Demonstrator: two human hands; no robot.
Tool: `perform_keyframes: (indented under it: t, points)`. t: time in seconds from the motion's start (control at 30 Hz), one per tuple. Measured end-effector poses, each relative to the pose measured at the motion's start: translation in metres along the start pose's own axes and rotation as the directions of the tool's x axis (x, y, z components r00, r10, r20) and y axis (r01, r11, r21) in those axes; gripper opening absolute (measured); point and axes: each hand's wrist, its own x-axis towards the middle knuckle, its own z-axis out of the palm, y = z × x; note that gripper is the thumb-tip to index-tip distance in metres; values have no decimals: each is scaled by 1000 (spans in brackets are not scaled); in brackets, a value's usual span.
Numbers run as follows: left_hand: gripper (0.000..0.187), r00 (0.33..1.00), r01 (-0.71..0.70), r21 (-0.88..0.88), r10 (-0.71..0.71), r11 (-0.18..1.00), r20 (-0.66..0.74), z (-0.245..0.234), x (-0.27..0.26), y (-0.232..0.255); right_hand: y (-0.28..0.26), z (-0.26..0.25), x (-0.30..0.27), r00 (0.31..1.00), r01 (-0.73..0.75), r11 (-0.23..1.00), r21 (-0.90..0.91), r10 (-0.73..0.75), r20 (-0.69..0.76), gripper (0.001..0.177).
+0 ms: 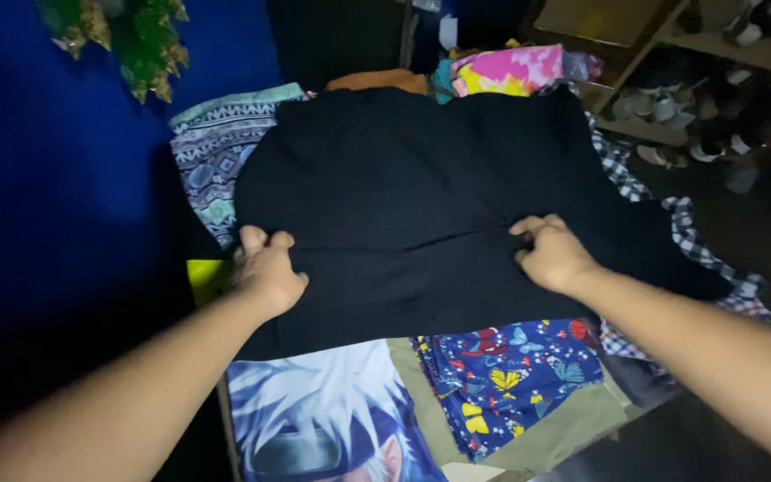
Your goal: The person folds a black garment, a patterned black top, a floral skirt, and a red and white patterned pair of shorts by hand on a surface, then places them onto a stack of folded items.
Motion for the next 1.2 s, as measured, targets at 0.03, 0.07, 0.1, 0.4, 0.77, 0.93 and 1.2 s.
perform_keyframes:
  t: [0.03, 0.07, 0.1, 0.4, 0.77, 0.93, 1.2]
  points:
    - [68, 998, -36, -7, 36, 999, -55, 0, 0, 6, 10, -7, 1, 999, -38, 997, -64, 39, 19, 56]
    - [68, 998, -40, -7, 40, 999, -53, 0, -1, 13, 19, -13, 2, 996, -74, 989, -127, 79, 36, 58]
    - [63, 993, -109, -32, 108, 993, -44, 1, -3, 23, 28, -19, 1, 996, -78, 989, -128, 83, 34, 58]
    - [23, 838, -513, -185, 535, 839, 103, 28, -14, 118, 111, -60, 1, 958, -283, 894, -348, 248, -143, 66]
    - [36, 781, -570, -77, 568, 818, 260, 52, -16, 219, 174, -95, 53, 987, -145, 942, -303, 161, 29, 72]
    - [81, 841, -472, 96, 415, 876, 348, 50, -23, 246, 187, -104, 77, 980, -123, 971, -203, 152, 131, 41]
    - [106, 874, -361, 262, 227, 895, 430, 56, -28, 271, 207, -97, 101, 990, -108, 984, 141, 94, 102, 29]
